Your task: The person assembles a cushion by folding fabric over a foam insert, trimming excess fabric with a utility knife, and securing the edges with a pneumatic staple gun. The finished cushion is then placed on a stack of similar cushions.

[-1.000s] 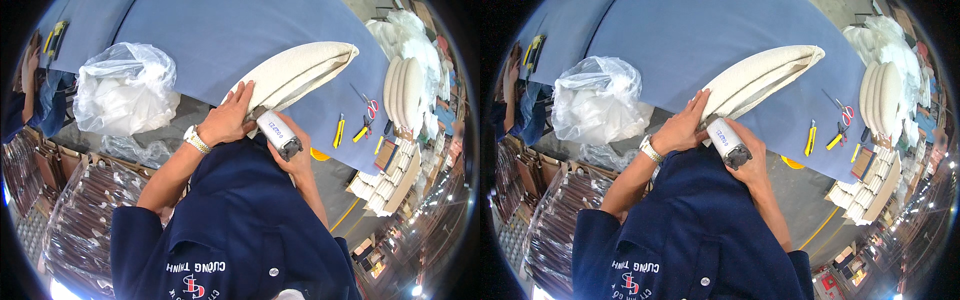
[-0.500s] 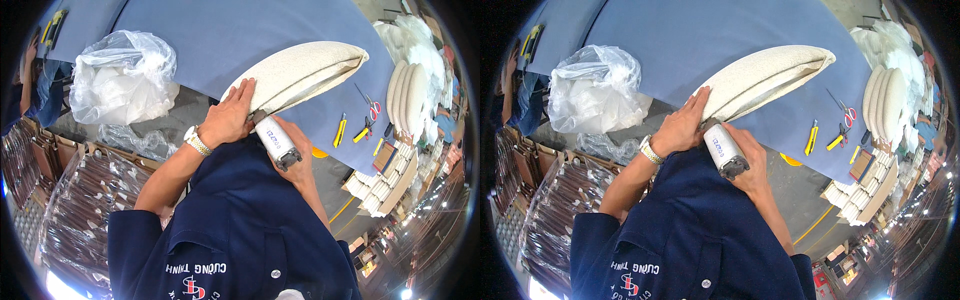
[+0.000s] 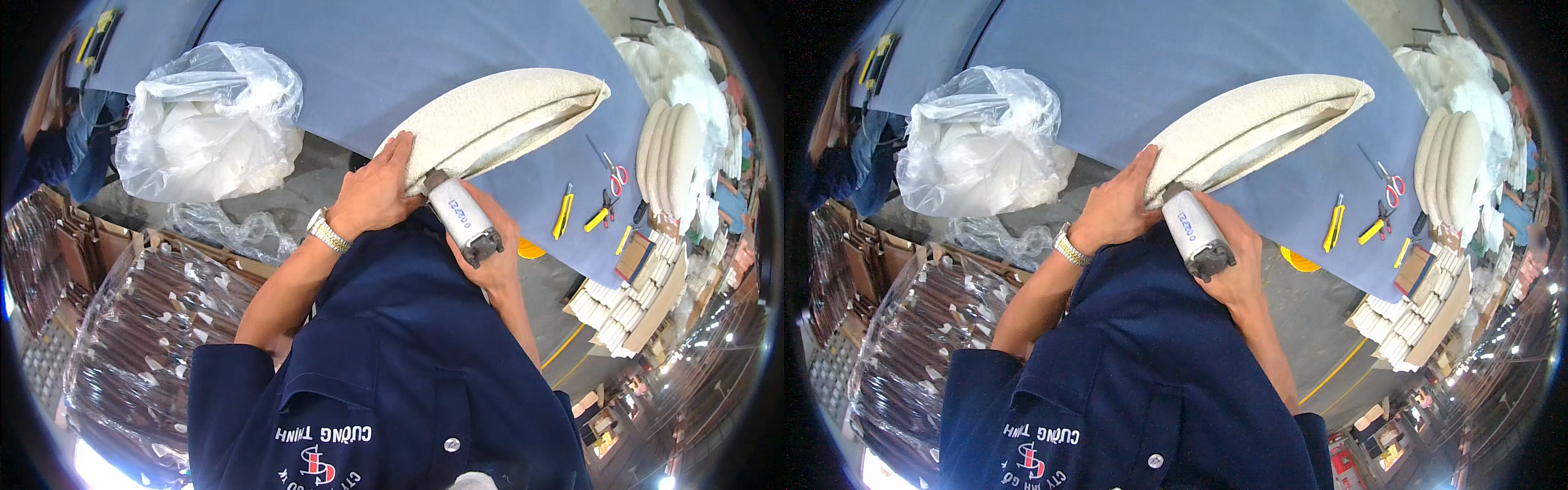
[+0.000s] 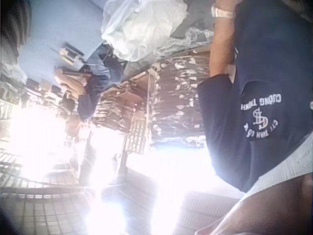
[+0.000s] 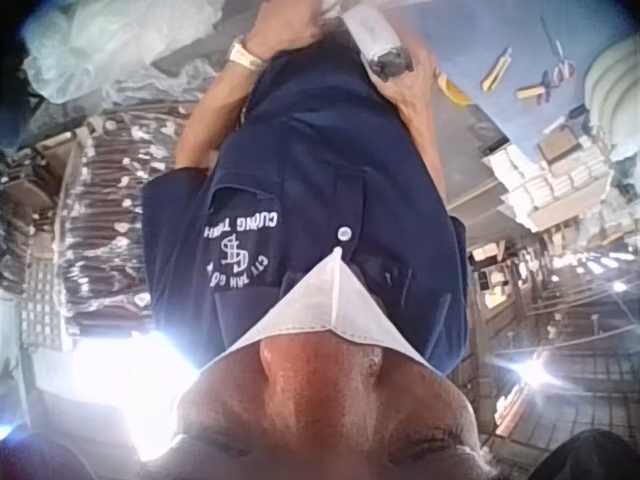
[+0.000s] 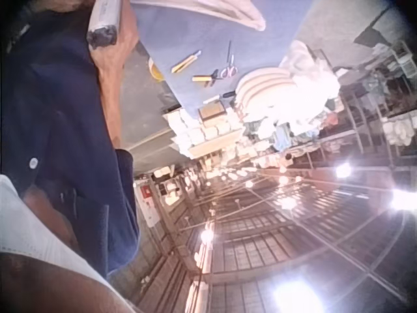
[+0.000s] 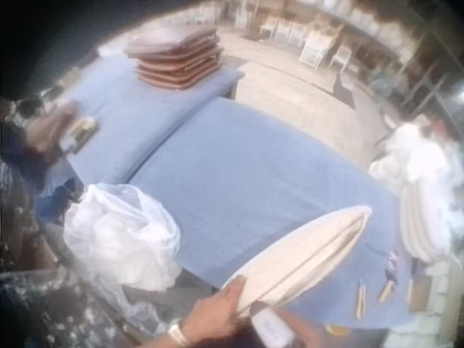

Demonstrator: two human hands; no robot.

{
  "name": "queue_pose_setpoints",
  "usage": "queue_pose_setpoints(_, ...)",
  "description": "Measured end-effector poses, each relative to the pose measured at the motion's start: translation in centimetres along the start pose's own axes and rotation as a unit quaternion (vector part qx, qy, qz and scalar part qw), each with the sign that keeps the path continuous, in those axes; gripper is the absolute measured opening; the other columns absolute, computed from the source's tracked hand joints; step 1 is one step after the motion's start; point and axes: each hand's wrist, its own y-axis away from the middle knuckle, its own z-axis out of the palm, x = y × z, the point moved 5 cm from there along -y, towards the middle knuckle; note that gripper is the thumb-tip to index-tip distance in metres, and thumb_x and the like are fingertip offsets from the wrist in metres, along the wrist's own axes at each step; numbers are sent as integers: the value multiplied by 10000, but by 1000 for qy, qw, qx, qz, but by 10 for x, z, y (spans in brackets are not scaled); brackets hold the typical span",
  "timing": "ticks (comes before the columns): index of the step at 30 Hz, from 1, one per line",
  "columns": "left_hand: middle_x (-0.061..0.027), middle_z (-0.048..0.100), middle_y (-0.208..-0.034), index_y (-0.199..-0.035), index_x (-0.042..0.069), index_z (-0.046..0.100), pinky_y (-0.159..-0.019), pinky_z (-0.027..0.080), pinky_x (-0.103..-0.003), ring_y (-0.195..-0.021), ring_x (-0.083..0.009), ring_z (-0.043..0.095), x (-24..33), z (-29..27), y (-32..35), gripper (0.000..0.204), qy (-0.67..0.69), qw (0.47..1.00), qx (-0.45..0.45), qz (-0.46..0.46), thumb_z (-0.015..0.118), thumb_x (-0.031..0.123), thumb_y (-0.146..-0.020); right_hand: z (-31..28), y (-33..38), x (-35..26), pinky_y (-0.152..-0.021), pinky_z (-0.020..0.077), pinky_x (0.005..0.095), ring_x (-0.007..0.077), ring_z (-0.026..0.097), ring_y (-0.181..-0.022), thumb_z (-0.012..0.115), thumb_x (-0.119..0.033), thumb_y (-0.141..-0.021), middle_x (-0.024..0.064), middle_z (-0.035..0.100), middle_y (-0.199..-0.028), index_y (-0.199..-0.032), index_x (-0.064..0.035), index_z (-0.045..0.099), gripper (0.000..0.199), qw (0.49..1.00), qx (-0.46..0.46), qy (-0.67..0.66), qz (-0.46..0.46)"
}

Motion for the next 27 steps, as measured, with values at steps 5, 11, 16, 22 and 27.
queue_pose_setpoints(5,-274,381,-1615,-1582,-20,271,-1023,544,-525,-1438,-401,475,4,-2,2,978,-9,1000,12,11,805,284,-821,5,6,4,-876,556,389,351,726,-977,768,-77,-773,210,726,-1114,-1325,-7,660,567,999,18,-13,-33)
queue_pose_setpoints(11,-248,369,-1632,-1596,-20,246,-1011,563,-511,-1480,-375,429,5,0,5,985,-5,999,31,32,796,230,-817,7,6,6,-966,535,353,281,724,-1090,752,-44,-799,186,733,-1181,-1292,43,657,510,1000,-12,-5,6)
queue_pose_setpoints(16,-240,353,-1644,-1599,-22,237,-977,586,-468,-1489,-375,418,3,16,5,1002,-43,994,80,67,802,187,-798,11,6,5,-919,545,325,256,737,-1039,737,-38,-787,152,737,-1155,-1310,-5,654,531,998,-24,-17,63)
queue_pose_setpoints(22,-285,368,-1617,-1598,-46,213,-1053,525,-468,-1470,-420,428,5,14,6,1076,69,995,64,-45,850,202,-766,9,10,16,-862,549,306,240,736,-975,739,-31,-782,133,734,-1146,-1331,-29,646,557,999,-24,-14,38)
queue_pose_setpoints(27,-356,330,-1600,-1584,-82,222,-1168,416,-500,-1493,-485,351,6,41,16,1104,79,983,157,-46,878,234,-756,-10,30,23,-916,539,343,320,725,-1050,761,-87,-793,190,731,-1163,-1331,-22,662,550,998,-40,-1,44)
